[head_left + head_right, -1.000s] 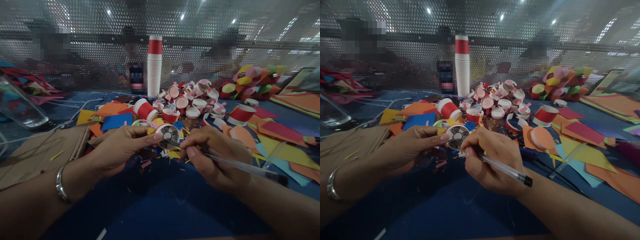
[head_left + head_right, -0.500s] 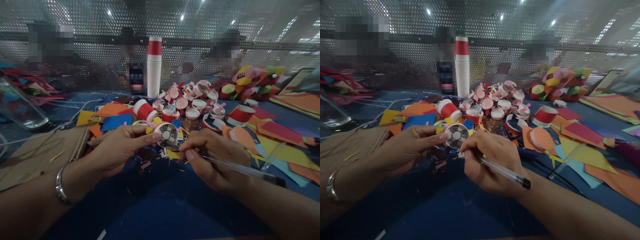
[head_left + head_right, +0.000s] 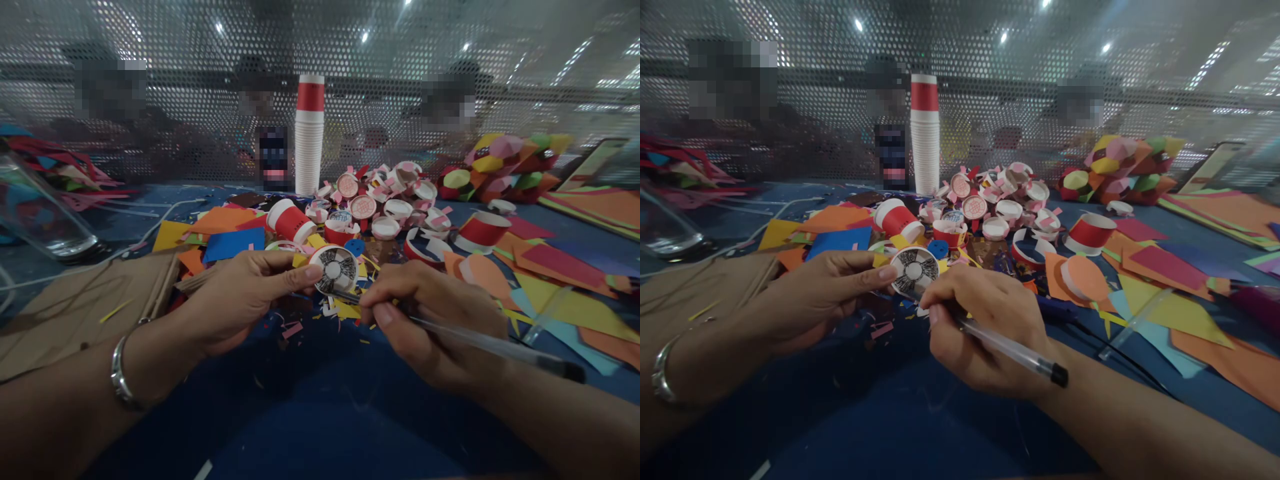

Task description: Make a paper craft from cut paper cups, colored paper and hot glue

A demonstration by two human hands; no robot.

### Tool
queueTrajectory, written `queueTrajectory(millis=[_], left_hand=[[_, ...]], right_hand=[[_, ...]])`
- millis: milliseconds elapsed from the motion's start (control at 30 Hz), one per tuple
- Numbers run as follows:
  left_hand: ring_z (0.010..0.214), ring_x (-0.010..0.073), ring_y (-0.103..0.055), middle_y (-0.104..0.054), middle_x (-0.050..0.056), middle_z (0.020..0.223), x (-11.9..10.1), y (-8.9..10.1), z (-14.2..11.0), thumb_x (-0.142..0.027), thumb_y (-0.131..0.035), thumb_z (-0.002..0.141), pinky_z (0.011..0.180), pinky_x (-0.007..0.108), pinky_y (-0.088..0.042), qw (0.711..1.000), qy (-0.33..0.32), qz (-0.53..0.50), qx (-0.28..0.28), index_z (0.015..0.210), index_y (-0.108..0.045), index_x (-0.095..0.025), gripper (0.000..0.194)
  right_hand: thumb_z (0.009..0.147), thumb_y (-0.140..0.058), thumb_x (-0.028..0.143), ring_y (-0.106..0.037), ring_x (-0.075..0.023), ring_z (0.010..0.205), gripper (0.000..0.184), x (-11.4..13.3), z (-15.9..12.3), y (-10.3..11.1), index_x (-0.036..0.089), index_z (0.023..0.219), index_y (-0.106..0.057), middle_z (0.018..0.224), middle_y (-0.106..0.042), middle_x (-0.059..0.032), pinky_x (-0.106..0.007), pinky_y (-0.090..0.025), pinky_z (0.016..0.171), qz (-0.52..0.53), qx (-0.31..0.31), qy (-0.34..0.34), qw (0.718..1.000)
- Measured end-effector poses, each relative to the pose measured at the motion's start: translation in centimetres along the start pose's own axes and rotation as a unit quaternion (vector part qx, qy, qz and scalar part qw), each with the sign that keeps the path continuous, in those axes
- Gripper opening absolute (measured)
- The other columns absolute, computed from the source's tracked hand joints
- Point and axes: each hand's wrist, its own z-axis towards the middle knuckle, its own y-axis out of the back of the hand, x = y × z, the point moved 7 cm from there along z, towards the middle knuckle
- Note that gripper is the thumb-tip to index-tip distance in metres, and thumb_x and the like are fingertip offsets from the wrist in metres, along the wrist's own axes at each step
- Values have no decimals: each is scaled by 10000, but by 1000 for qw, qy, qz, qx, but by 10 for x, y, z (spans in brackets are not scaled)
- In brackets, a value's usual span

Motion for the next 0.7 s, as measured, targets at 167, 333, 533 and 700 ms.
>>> queueTrajectory(millis=[167, 333, 533, 700], left_hand=[[864, 129, -654, -792, 37, 935, -1, 4, 1, -334, -880, 811, 748, 191, -537, 1000, -15, -2, -9, 910, -860, -226, 148], [800, 115, -640, -775, 41, 903, 1, 6, 2, -370, -867, 834, 716, 200, -529, 1000, 0, -14, -17, 878, -856, -213, 164], [815, 132, -638, -753, 46, 877, 2, 10, 1, -408, -898, 789, 732, 219, -533, 999, 6, -13, -40, 845, -839, -194, 229], [835, 139, -639, -759, 53, 905, 2, 9, 0, -411, -889, 797, 734, 223, -534, 999, 2, -5, -41, 851, -837, -197, 227]], right_hand=[[887, -581, 124, -626, -105, 544, 139, -11, -7, 8, 231, 913, -666, 741, -715, 29, -267, -524, 558, 5, -61, -12, 998], [937, -606, 118, -672, -133, 593, 159, -24, -11, 15, 256, 964, -680, 763, -696, 18, -276, -506, 502, 40, -105, -63, 992], [941, -601, 136, -652, -134, 554, 111, -31, -7, 12, 228, 928, -664, 731, -683, 18, -281, -494, 485, 58, -84, -80, 992], [955, -587, 156, -648, -123, 572, 83, -31, -6, 7, 197, 935, -658, 731, -684, 10, -259, -496, 512, 62, -57, -73, 994]])
